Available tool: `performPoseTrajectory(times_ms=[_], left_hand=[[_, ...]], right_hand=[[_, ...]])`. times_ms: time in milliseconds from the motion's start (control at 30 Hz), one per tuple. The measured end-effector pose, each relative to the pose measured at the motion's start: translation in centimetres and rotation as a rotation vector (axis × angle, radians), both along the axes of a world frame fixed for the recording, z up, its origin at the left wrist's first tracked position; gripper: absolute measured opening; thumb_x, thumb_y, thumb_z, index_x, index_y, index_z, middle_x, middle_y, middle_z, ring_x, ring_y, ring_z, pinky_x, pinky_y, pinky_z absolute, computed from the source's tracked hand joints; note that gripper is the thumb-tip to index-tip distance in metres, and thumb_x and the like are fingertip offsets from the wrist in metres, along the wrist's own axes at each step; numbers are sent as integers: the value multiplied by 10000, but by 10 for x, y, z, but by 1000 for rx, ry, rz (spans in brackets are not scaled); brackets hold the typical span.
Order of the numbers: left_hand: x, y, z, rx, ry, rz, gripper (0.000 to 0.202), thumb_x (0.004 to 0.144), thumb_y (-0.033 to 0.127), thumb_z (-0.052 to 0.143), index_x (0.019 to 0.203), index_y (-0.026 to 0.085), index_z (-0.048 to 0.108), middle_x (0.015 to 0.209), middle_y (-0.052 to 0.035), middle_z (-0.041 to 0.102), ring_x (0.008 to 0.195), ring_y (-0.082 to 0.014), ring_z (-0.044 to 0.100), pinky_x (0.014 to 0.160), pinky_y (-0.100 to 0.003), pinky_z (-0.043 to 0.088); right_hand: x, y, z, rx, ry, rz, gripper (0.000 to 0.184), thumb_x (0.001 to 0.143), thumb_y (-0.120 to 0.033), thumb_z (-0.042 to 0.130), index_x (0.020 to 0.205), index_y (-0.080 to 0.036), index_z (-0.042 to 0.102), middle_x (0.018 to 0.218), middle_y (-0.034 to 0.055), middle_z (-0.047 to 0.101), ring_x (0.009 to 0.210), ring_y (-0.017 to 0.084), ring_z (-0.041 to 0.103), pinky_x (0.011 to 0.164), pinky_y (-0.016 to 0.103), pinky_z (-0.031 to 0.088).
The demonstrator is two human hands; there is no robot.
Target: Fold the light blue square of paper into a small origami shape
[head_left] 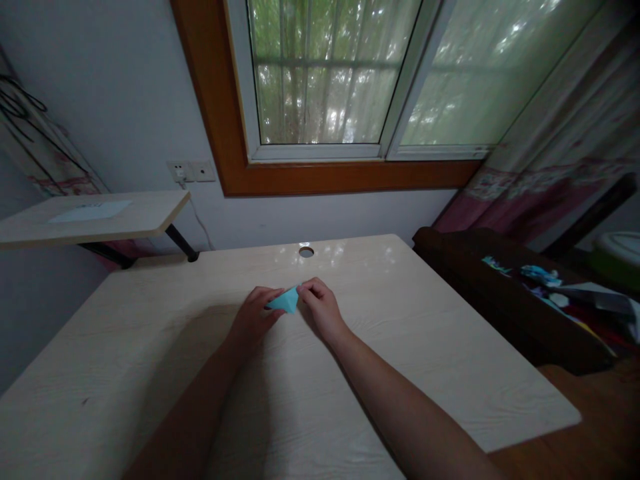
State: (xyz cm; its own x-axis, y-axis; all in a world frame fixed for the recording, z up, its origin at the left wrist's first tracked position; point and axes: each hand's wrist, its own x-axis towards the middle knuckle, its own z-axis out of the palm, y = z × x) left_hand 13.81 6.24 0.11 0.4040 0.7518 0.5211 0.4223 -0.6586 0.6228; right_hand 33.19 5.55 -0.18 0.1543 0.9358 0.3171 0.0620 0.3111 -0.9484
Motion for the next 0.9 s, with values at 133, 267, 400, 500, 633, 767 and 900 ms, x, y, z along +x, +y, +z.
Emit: performPoseTrajectory(times_ms=[133,267,400,500,633,767,900], left_hand=[[-1,0,0,25,39,5,347,888,316,601,1229,260,574,1109,-57,603,1010,-196,577,889,-362,500],[1,-1,-1,70,45,-25,485,831,338,676,1286,259,527,1155,-70,575,1066,-215,553,924,-383,483],[2,-1,-2,70,59,-9,479,847,315,656,1303,256,523,1141,-73,574,1056,-213,555,932,-383,482],[1,-2,0,18,62,20,419,876,322,613,1283,243,552,1092,-68,583,976,-193,580,860,-339,515],[0,-4,4,-43,47,21,400,892,368,582,1274,249,570,1082,-66,590,966,-192,584,834,-321,520],[-1,-5,7,-59,37,9,380,922,384,530,1270,243,582,1054,-70,605,952,-189,583,840,-319,497],[0,-8,13,-105,34,23,301,948,368,478,1156,232,647,1014,-57,637,935,-178,590,839,-294,467]], right_hand=[[0,0,0,-1,-11,16,189,825,-347,640,710,-198,656,759,3,548,748,162,526,701,276,408],[1,0,1,-5,0,8,190,824,-349,640,710,-197,652,761,5,552,754,164,526,696,275,409],[0,1,1,-14,8,22,179,820,-329,643,702,-194,647,753,5,546,749,162,524,685,271,407],[0,1,1,-13,-3,38,179,829,-330,637,710,-197,647,760,5,543,751,160,523,678,267,407],[0,0,0,-7,-25,29,180,836,-329,632,712,-198,644,763,4,542,748,160,524,673,268,407],[0,0,0,19,-87,17,167,838,-308,627,714,-199,651,764,7,549,737,160,526,684,276,412],[-2,-3,4,49,-140,21,162,853,-301,617,735,-201,665,781,15,566,742,161,535,696,280,418]])
